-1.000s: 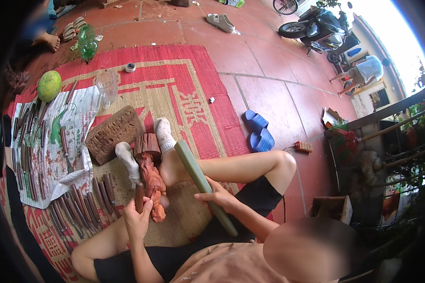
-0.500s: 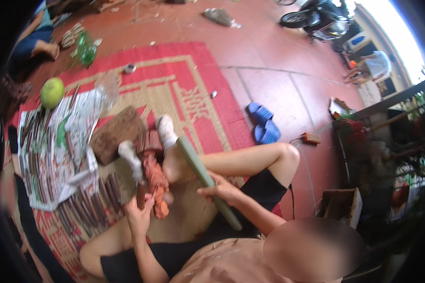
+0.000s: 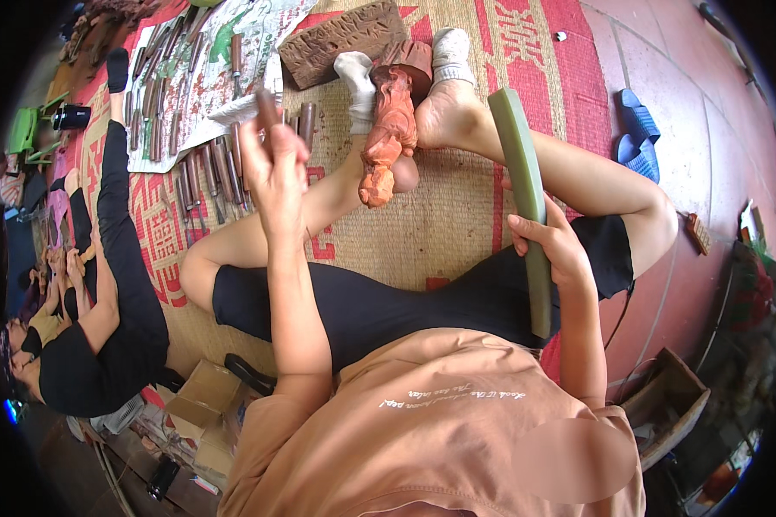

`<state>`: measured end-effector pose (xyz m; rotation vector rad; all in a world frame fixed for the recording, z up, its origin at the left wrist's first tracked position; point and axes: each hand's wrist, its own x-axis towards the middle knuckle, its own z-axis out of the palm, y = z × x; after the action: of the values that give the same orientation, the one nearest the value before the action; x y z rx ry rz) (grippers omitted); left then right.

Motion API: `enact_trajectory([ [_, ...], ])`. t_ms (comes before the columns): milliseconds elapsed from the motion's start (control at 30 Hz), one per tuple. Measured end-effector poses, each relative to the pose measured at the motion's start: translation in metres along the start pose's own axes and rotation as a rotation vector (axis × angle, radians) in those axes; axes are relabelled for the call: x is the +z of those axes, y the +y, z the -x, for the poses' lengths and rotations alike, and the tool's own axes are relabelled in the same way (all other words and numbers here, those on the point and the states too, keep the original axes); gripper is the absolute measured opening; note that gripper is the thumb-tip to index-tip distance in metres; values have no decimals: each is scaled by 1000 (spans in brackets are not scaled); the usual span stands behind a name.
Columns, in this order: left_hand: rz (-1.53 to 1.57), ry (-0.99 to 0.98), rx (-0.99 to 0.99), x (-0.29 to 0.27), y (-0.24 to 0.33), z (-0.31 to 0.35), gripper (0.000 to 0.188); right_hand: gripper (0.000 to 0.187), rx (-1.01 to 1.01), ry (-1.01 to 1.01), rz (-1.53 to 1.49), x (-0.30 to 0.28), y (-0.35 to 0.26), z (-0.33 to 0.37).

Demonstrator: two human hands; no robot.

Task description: The person sits on a mat and carves a reddish-brown wooden object using a chisel and a green sanding block. They hold the wood between their legs and use the chisel to shape it, then sand the surface with the block. The person switches between tools and occasionally adjusts the wood's position.

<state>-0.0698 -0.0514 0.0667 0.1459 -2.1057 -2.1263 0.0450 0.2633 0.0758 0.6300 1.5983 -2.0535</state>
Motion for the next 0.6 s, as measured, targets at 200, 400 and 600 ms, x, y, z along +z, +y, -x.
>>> enact_trajectory([
  [200, -266, -230, 480, 118, 20, 18, 22, 61, -50, 54, 4, -12, 4, 17],
  [400, -661, -415, 531, 180, -25, 15, 20, 63, -62, 82, -46, -19, 13, 35],
  [600, -861, -412, 491, 186, -42, 6, 25, 61, -44, 97, -46, -25, 20, 33],
])
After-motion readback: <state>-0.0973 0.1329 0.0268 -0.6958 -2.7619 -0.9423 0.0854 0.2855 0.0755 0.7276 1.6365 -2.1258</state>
